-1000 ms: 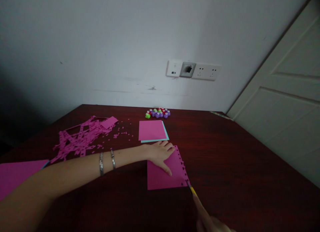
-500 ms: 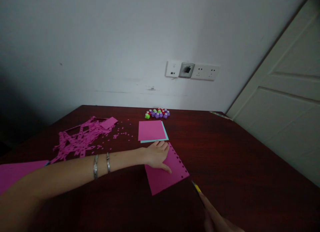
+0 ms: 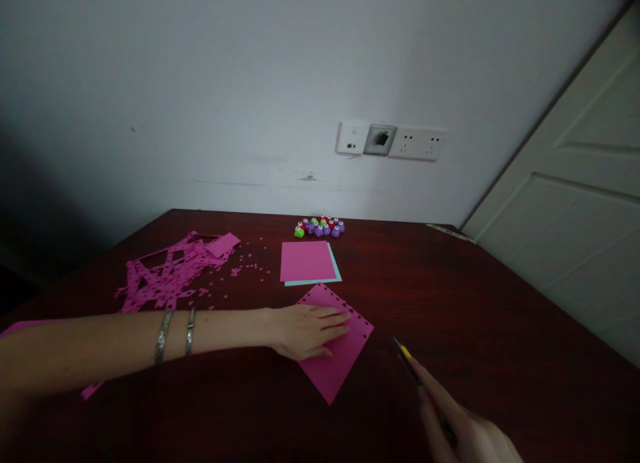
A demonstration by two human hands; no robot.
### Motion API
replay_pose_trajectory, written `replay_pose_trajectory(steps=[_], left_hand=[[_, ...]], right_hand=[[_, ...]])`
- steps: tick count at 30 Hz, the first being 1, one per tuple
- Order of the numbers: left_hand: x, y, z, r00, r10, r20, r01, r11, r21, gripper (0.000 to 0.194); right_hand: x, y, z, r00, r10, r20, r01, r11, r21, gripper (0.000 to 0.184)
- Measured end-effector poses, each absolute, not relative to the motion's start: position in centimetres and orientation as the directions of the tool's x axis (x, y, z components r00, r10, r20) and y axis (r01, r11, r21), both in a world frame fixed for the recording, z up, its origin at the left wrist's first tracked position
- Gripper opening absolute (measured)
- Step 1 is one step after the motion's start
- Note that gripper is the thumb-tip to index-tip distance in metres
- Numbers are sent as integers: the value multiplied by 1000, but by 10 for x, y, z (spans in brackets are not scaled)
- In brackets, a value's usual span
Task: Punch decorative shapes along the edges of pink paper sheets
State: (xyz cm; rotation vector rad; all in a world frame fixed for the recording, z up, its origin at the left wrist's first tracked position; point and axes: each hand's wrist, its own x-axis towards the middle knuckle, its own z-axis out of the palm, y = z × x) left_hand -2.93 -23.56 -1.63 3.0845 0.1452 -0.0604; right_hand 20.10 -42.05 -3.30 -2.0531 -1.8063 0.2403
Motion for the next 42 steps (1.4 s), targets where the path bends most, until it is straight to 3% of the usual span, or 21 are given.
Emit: replay_pose_trajectory(steps=[9, 18, 30, 42], left_hand=[[-24, -246, -29, 937, 350, 3, 350, -937, -25, 58], [-21, -230, -31, 953, 296, -58, 301, -947, 109, 72], [-14, -242, -36, 913, 405, -56, 409, -903, 133, 74], [-13, -241, -33, 921, 386, -51, 390, -912, 128, 74]], right_hand=[[168, -383, -21, 182, 964, 191, 922, -100, -374, 43], [166, -345, -20, 148, 986, 80, 904, -102, -415, 42], [158, -336, -17, 124, 991, 57, 920, -93, -381, 44], [154, -336, -15, 109, 993, 43, 949, -91, -303, 44]])
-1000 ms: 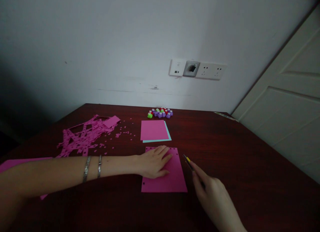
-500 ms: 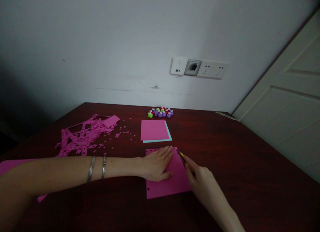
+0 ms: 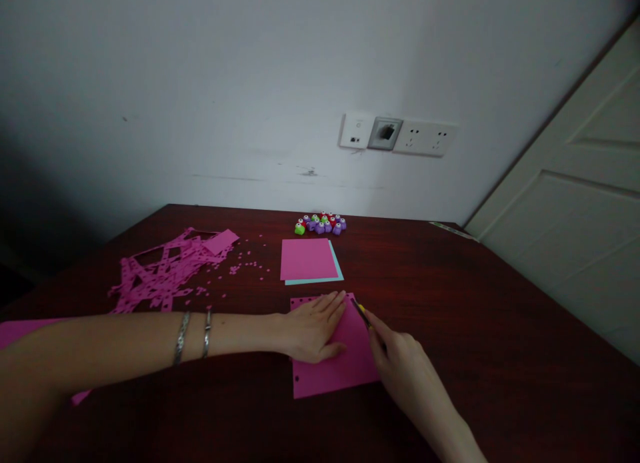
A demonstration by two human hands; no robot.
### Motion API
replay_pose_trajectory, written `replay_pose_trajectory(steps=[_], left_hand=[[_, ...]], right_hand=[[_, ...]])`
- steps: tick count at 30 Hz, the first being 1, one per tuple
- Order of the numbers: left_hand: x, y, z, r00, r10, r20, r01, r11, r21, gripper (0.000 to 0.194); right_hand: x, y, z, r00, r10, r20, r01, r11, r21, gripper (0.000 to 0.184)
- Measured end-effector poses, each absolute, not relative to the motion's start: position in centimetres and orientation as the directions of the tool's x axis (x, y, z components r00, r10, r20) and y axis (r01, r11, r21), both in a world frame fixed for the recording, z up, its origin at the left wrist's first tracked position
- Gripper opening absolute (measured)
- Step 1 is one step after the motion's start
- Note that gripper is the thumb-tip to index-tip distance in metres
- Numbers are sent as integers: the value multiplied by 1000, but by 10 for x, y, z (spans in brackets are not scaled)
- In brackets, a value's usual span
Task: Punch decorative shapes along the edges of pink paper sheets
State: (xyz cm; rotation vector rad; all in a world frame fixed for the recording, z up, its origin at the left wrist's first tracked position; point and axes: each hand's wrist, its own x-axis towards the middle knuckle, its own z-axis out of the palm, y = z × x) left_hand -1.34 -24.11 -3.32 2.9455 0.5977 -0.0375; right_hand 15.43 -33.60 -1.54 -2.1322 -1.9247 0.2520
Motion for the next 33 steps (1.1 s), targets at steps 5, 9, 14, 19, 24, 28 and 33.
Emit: replay_pose_trajectory(steps=[5, 9, 14, 19, 24, 28, 33], left_hand=[[-13, -238, -32, 928, 368, -58, 373, -918, 136, 74], [-12, -233, -28, 937, 342, -77, 350, -924, 154, 78], [-7, -225, -23, 935, 330, -132, 347, -927, 144, 86], [0, -223, -14, 924, 333, -187, 355, -930, 97, 90], [5, -225, -2, 912, 333, -241, 354, -934, 48, 83], [7, -224, -1, 911, 335, -241, 355, -934, 41, 83], [9, -223, -4, 907, 348, -236, 369, -928, 48, 84]], right_hand=[[150, -335, -13, 117, 993, 32, 979, -110, -171, 44], [149, -334, -9, 115, 993, 9, 987, -114, -110, 44], [145, -330, -2, 105, 994, -1, 994, -105, -9, 42], [142, -328, 2, 86, 996, 4, 995, -86, 40, 41], [137, -330, 4, 81, 997, -16, 995, -79, 63, 43], [135, -334, 5, 88, 996, -16, 994, -87, 69, 42], [136, -339, 3, 82, 997, -9, 995, -82, 48, 40]])
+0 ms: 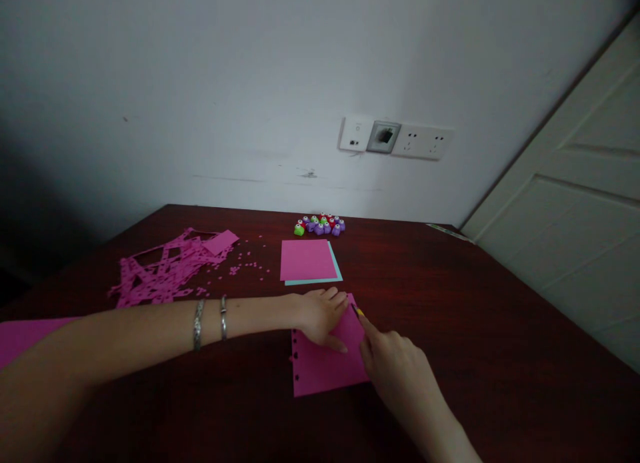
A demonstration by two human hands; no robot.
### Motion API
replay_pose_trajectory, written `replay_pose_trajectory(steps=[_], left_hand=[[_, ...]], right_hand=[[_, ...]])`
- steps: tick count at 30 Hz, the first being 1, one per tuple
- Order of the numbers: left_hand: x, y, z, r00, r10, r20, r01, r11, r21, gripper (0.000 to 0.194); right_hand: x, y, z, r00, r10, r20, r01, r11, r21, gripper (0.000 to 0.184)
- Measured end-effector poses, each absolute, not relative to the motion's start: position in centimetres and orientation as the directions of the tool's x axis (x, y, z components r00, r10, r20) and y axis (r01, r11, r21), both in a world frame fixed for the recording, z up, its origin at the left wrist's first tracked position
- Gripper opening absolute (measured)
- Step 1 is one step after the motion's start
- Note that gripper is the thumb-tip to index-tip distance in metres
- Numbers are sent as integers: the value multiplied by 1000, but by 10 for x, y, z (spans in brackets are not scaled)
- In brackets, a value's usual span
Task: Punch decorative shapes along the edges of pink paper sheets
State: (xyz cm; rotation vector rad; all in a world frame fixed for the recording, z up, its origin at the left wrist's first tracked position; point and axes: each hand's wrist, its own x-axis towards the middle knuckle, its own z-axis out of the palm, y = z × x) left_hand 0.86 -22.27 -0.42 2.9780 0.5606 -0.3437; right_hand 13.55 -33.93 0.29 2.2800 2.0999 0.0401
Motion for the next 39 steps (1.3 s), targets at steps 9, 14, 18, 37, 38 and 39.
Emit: replay_pose_trajectory(steps=[9, 14, 18, 37, 38, 39], left_hand=[[10, -222, -5, 901, 355, -248, 379, -924, 54, 84], [10, -222, -3, 895, 357, -268, 387, -920, 64, 86], [9, -222, -5, 901, 353, -252, 382, -921, 73, 87], [10, -221, -8, 901, 351, -257, 375, -925, 52, 93], [10, -221, -9, 902, 351, -253, 376, -925, 59, 94], [9, -221, -9, 902, 351, -250, 379, -923, 68, 95]], right_hand=[[136, -353, -4, 63, 998, 16, 994, -64, 89, 38], [136, -362, -7, 50, 999, -4, 995, -49, 92, 44], [136, -369, -8, 86, 996, -28, 994, -83, 76, 45], [156, -411, -30, 33, 995, -96, 998, -38, -57, 51], [157, -414, -33, 24, 997, -78, 997, -30, -72, 51], [158, -417, -37, 30, 998, -55, 997, -34, -75, 51]])
